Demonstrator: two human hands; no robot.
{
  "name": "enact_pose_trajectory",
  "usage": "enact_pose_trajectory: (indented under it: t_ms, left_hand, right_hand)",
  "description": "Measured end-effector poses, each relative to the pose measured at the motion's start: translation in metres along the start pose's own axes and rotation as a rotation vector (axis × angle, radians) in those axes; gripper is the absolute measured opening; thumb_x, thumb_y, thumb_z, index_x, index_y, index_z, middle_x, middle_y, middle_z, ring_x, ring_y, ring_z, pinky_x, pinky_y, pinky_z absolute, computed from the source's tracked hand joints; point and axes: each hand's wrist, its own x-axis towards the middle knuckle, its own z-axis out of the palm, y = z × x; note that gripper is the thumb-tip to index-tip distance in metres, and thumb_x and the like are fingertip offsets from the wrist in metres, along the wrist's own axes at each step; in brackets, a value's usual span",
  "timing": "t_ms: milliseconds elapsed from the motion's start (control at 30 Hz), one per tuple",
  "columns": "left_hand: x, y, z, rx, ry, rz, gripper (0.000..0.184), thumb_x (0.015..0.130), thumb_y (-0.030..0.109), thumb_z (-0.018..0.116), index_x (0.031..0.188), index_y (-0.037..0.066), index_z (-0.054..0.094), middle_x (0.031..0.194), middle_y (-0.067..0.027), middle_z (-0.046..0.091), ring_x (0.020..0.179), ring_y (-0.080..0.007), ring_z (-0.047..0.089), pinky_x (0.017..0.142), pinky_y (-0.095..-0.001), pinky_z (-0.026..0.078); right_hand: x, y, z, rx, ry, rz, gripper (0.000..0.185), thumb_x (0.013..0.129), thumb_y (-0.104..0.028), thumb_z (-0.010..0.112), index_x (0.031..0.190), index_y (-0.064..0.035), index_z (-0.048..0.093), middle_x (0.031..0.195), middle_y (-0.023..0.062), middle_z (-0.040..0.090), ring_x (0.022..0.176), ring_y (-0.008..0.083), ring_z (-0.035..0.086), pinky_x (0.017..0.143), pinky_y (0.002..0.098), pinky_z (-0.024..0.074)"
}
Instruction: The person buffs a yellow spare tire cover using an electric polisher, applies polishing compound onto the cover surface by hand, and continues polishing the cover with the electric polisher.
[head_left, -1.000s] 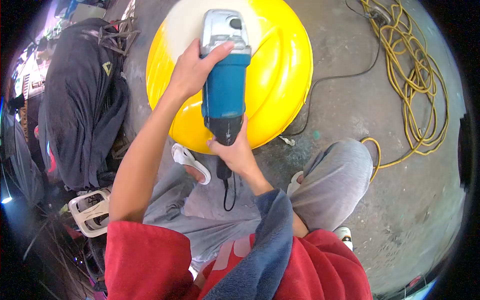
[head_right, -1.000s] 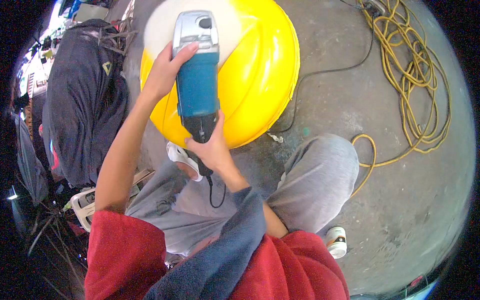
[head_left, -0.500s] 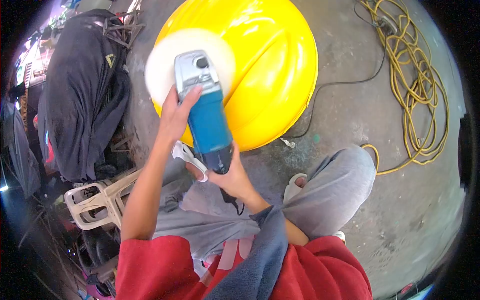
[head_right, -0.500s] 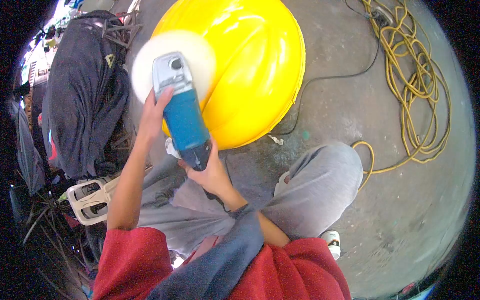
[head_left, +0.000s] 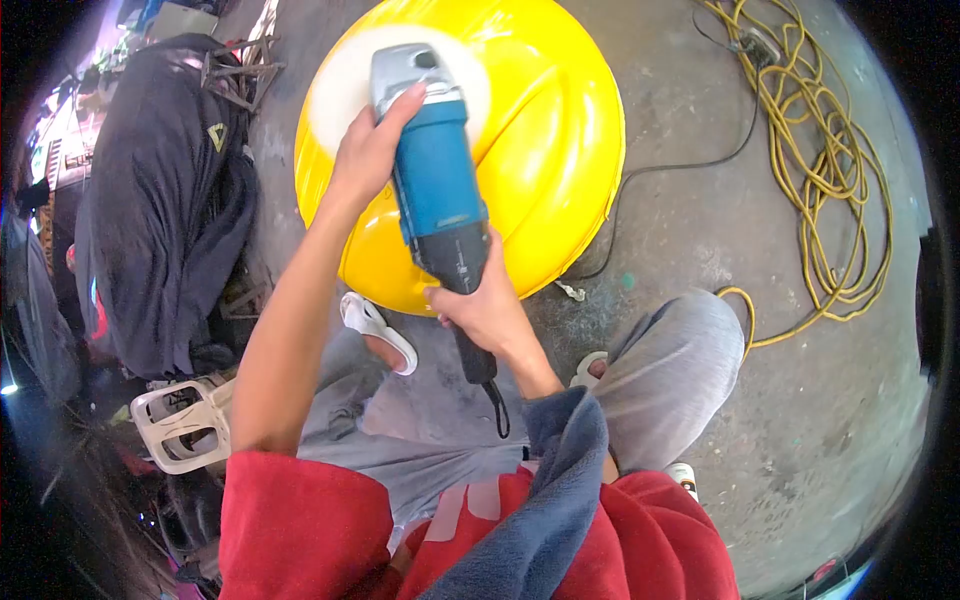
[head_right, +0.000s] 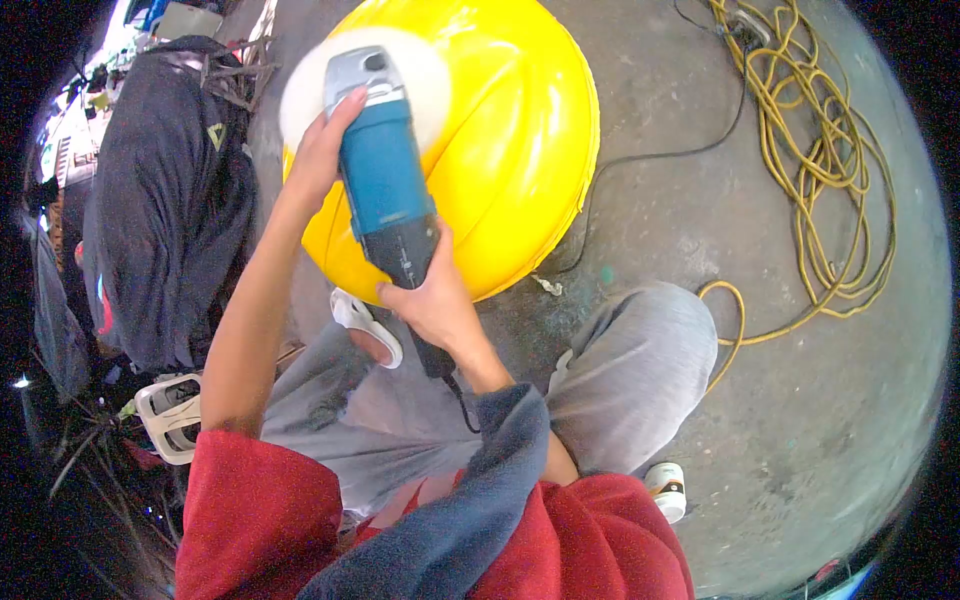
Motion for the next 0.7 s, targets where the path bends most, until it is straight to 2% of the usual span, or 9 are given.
enact_pose_trajectory:
  t_ms: [100, 233, 300, 433, 533, 700]
  left_hand:
    - [-0.009, 0.001, -0.006, -0.043, 0.037, -0.069, 0.085, 0.081, 0.065, 0.059, 0.121, -0.010, 0.058, 0.114, -0.0216, 0.063, 0.105, -0.0265, 0.062, 0.094, -0.0316, 0.045]
    - [0.001, 0.021, 0.011, -0.060, -0.037, 0.041, 0.086, 0.080, 0.065, 0.060, 0.121, -0.010, 0.057, 0.115, -0.0228, 0.063, 0.106, -0.0272, 0.061, 0.094, -0.0330, 0.045]
    - [0.014, 0.029, 0.024, -0.015, -0.051, 0.067, 0.087, 0.080, 0.066, 0.059, 0.121, -0.011, 0.057, 0.115, -0.0237, 0.063, 0.107, -0.0281, 0.061, 0.095, -0.0336, 0.045]
    - [0.024, 0.033, 0.031, 0.064, -0.073, 0.125, 0.095, 0.076, 0.073, 0.056, 0.122, -0.011, 0.057, 0.115, -0.0263, 0.063, 0.108, -0.0325, 0.061, 0.096, -0.0343, 0.043]
    - [0.017, 0.025, 0.018, 0.121, -0.041, 0.063, 0.091, 0.079, 0.070, 0.057, 0.121, -0.010, 0.057, 0.115, -0.0252, 0.063, 0.108, -0.0306, 0.061, 0.096, -0.0338, 0.043]
    - [-0.004, 0.009, -0.007, -0.055, 0.016, -0.048, 0.081, 0.084, 0.060, 0.061, 0.123, -0.011, 0.055, 0.115, -0.0198, 0.063, 0.105, -0.0234, 0.061, 0.094, -0.0315, 0.044]
  right_hand:
    - [0.001, 0.013, 0.001, -0.064, -0.032, -0.033, 0.093, 0.074, 0.000, 0.070, 0.145, -0.0035, 0.011, 0.090, 0.0113, 0.057, 0.058, 0.0160, 0.057, 0.051, 0.0301, 0.0494]
    - [-0.001, -0.009, -0.004, -0.071, -0.001, -0.034, 0.092, 0.074, 0.001, 0.069, 0.145, -0.0035, 0.010, 0.089, 0.0107, 0.056, 0.058, 0.0156, 0.057, 0.051, 0.0298, 0.0489]
    - [-0.002, -0.028, -0.007, 0.065, 0.086, 0.025, 0.090, 0.075, 0.002, 0.068, 0.145, -0.0040, 0.011, 0.090, 0.0103, 0.056, 0.058, 0.0153, 0.057, 0.051, 0.0296, 0.0485]
    - [0.006, -0.012, -0.011, 0.012, 0.106, -0.103, 0.088, 0.076, 0.002, 0.068, 0.144, -0.0049, 0.013, 0.090, 0.0097, 0.056, 0.058, 0.0151, 0.056, 0.051, 0.0299, 0.0487]
    - [0.008, 0.001, -0.005, -0.023, 0.089, -0.103, 0.089, 0.075, 0.001, 0.069, 0.144, -0.0050, 0.013, 0.089, 0.0093, 0.055, 0.057, 0.0148, 0.056, 0.050, 0.0297, 0.0480]
    - [0.009, 0.012, 0.006, -0.048, -0.008, -0.033, 0.092, 0.074, -0.001, 0.070, 0.145, -0.0053, 0.012, 0.088, 0.0098, 0.056, 0.056, 0.0147, 0.055, 0.049, 0.0295, 0.0468]
